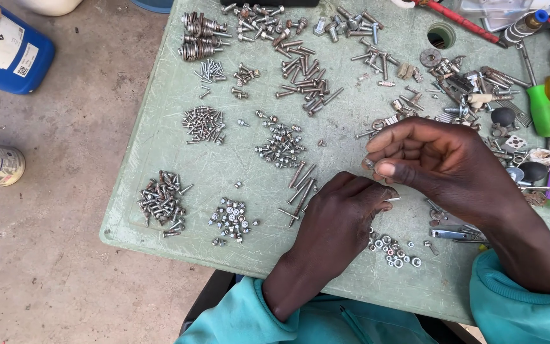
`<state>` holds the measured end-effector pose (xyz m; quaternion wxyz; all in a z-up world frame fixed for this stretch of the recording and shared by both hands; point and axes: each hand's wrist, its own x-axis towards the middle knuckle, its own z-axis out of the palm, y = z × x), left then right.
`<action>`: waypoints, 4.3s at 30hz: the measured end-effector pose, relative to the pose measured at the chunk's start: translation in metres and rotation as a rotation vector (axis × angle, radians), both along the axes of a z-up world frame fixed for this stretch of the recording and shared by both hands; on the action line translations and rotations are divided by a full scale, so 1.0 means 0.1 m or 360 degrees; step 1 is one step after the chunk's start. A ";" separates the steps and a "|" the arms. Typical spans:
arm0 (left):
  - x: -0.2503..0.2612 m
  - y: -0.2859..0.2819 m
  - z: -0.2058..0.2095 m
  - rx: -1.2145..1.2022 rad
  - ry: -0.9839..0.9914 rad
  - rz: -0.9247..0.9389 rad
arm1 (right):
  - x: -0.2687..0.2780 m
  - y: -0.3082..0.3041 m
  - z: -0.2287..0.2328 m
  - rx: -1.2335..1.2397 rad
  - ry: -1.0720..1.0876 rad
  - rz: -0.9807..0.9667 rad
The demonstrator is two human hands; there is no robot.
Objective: Sorting and assembling small hardware components like nuts and bolts on a workshop table.
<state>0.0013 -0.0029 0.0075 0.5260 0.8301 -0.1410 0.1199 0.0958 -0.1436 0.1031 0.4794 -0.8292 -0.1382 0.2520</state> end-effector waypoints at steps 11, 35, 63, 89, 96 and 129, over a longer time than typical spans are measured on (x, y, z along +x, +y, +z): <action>0.00 0.03 0.00 -0.0050 -0.0021 -0.0025 | 0.05 0.23 0.02 0.0129 -0.0056 0.0035; 0.00 0.08 0.17 0.0051 -0.0173 -0.0063 | 0.12 -1.35 -0.28 -0.0285 -0.0836 -0.0335; 0.08 0.05 0.33 0.0138 -0.0111 0.0162 | -0.02 -0.81 -0.35 -0.0501 -0.1231 0.0374; 0.05 0.09 0.30 0.0085 -0.0059 0.0226 | 0.06 -1.06 -0.04 -0.0551 -0.1348 0.0355; 0.04 0.09 0.31 0.0071 0.0002 0.0248 | 0.03 -0.99 -0.22 -0.0467 -0.1134 0.0608; 0.05 0.10 0.31 0.0075 -0.0043 0.0198 | -0.02 -0.85 -0.26 -0.0448 -0.1119 0.0579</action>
